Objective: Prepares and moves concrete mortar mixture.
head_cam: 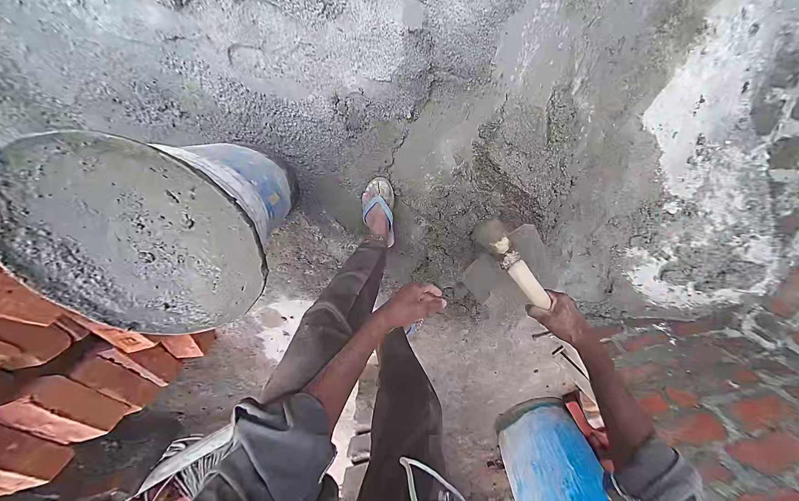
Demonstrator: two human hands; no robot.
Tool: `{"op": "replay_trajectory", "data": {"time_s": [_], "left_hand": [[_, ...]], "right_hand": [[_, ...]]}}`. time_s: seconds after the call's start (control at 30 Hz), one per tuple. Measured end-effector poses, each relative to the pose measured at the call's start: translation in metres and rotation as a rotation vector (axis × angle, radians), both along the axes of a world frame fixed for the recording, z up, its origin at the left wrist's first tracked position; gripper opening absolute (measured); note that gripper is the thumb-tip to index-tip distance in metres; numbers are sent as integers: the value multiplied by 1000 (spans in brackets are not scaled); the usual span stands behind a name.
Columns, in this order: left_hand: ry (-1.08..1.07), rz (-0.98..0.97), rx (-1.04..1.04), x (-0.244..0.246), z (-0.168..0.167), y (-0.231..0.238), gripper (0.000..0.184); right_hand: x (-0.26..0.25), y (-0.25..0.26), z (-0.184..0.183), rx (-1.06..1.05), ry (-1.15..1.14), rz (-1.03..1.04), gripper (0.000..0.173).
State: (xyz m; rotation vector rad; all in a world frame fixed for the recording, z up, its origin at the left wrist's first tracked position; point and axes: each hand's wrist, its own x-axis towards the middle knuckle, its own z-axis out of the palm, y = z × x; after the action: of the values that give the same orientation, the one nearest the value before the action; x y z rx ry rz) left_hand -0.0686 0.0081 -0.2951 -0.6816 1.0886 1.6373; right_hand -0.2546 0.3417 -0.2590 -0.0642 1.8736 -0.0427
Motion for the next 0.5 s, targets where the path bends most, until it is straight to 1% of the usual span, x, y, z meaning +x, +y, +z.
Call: {"op": "replay_trajectory", "data": {"time_s": [0.07, 0.17, 0.23, 0.27, 0.3, 0.33, 0.37, 0.4, 0.43, 0.5], "left_hand": [[83, 50, 32, -10, 5, 11, 59], [302, 57, 81, -32, 33, 47, 77], [436, 61, 159, -55, 54, 88, 94], [482, 74, 201, -70, 58, 110, 101], [510, 95, 224, -85, 57, 131, 105], [512, 108, 205, -99, 53, 151, 104], [495, 95, 125, -111, 42, 166, 98], [458, 83, 1, -119, 21, 179, 86], [393, 69, -124, -119, -5, 191, 73], [244, 2, -336, -97, -68, 205, 59]], "right_hand": [[-33, -22, 37, -129, 153, -292, 34], [-75, -57, 82, -326, 379, -711, 18], [-97, -70, 99, -477, 475, -904, 14], [-107, -76, 101, -544, 519, -966, 13], [-116, -81, 98, -602, 565, -1012, 11], [-124, -84, 89, -646, 618, -1056, 9], [-133, -84, 73, -686, 678, -1098, 10], [-139, -81, 49, -709, 721, -1132, 11], [-138, -76, 20, -701, 745, -1167, 11], [-113, -70, -59, -600, 772, -1230, 14]]}}
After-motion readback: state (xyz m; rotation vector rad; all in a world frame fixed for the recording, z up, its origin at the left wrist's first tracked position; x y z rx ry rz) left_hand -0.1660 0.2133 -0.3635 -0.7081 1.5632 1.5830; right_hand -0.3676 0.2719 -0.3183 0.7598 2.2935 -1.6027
